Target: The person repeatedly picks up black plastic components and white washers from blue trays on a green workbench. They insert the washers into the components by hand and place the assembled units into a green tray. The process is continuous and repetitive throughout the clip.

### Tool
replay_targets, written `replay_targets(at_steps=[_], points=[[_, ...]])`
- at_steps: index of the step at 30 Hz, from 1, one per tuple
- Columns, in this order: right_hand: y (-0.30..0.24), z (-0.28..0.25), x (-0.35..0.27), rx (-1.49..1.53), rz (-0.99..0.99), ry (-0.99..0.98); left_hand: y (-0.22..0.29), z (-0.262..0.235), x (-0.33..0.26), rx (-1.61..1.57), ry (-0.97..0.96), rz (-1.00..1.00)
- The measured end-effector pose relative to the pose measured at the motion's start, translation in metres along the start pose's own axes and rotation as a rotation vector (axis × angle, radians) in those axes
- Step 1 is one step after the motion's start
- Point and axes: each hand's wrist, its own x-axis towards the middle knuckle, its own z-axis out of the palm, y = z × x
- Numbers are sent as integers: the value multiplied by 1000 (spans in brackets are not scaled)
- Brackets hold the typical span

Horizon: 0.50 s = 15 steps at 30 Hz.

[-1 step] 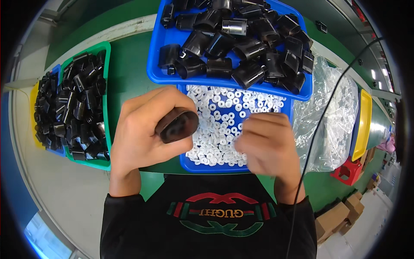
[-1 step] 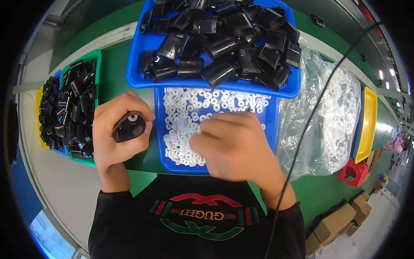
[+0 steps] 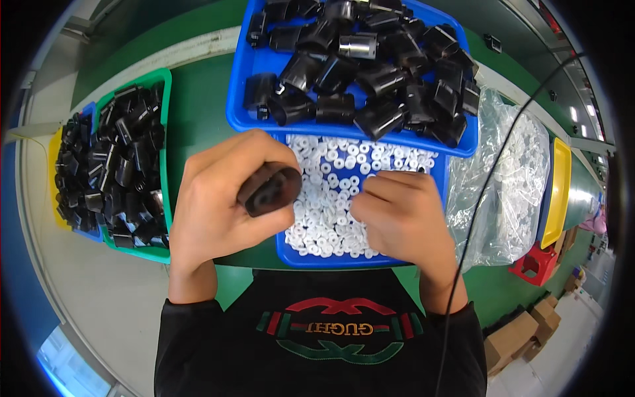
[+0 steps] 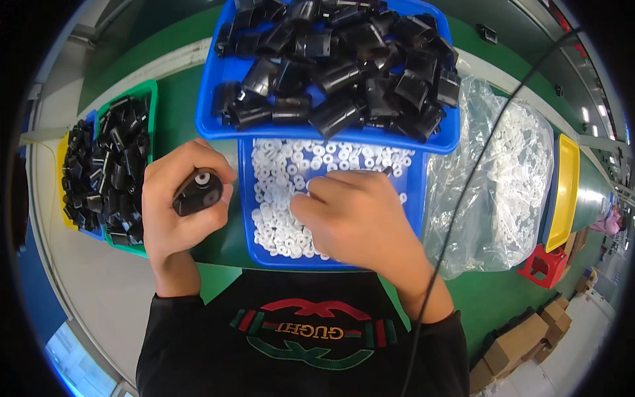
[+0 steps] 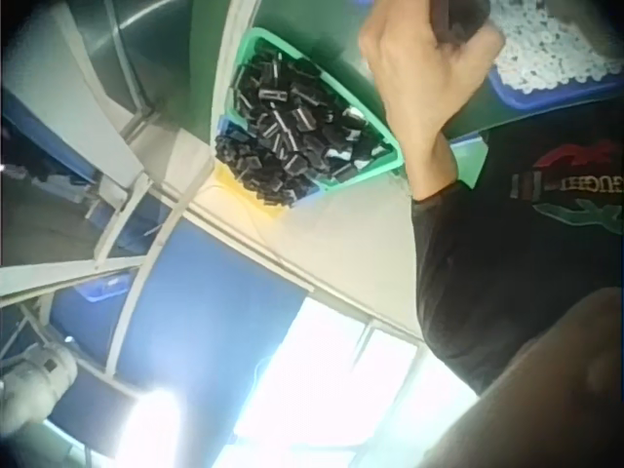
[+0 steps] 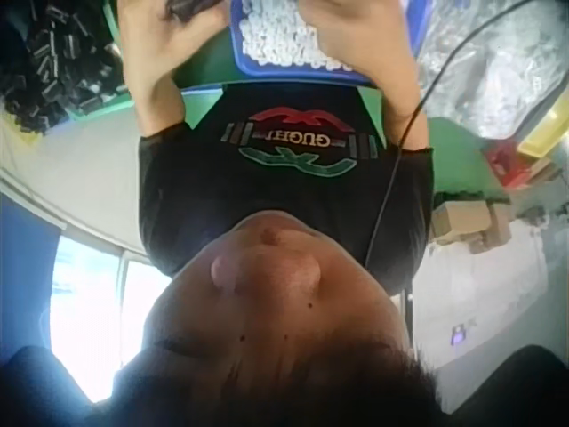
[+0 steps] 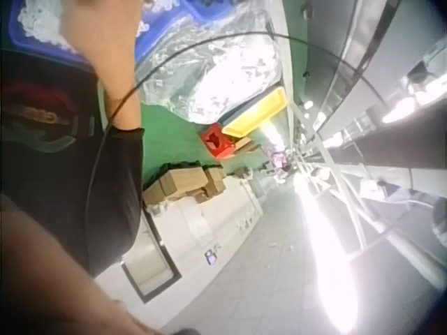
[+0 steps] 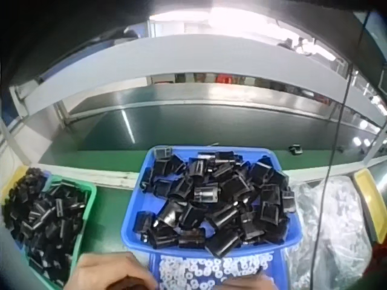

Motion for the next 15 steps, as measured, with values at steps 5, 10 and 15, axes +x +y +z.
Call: replay_targets(at_steps=[5,10,15], points=[[4,42,-3,-238,149,58,-14,-28,35,-31,412,-139],[0,53,-4,-208,133,88,-75,-59,103,407,622,-348],[7,58,-7,-236,76,104,-156,-76,166,603,483,-511]])
